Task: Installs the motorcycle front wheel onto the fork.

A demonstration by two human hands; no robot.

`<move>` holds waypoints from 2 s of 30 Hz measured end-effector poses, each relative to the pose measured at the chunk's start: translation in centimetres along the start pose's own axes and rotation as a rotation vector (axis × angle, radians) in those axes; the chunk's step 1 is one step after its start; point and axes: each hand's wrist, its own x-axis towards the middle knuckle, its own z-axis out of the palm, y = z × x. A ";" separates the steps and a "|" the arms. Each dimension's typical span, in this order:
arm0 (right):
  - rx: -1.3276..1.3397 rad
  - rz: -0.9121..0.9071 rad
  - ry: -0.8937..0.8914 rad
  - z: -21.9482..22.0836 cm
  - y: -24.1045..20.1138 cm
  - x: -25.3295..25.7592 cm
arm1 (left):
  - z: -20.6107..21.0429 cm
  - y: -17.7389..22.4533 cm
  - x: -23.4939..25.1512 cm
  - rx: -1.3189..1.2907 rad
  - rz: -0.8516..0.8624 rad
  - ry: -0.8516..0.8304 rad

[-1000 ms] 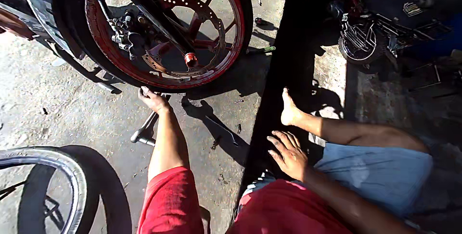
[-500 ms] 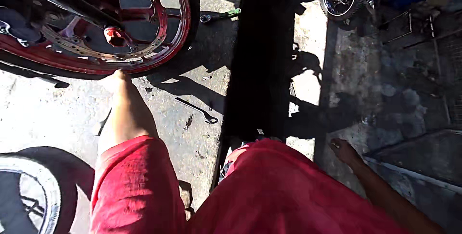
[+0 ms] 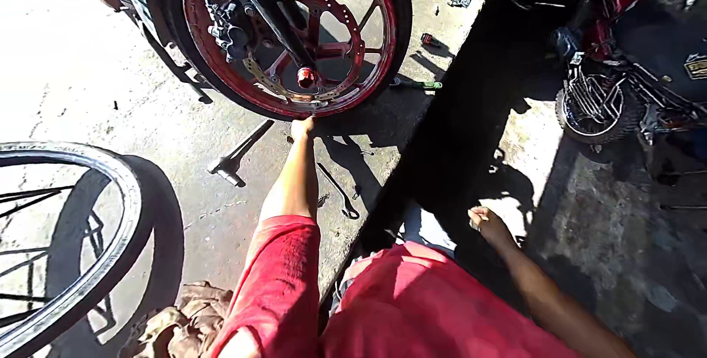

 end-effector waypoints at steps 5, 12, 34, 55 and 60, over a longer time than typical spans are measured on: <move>0.214 -0.319 -0.028 -2.9 -18.8 9.0 | -1.9 0.0 -1.4 0.153 0.160 0.230; 0.294 -0.553 -0.322 0.2 -31.5 21.3 | 0.7 1.5 -0.5 0.024 0.086 0.379; 0.245 -1.043 -0.581 -2.0 -41.1 28.5 | 20.6 6.1 -7.0 0.470 0.322 0.490; 0.499 -1.240 -0.592 -5.2 -47.7 26.1 | 19.7 14.8 -10.1 0.195 0.575 0.336; 0.482 -1.091 -0.636 -3.7 -43.1 25.8 | 18.7 14.8 -9.5 0.126 0.570 0.199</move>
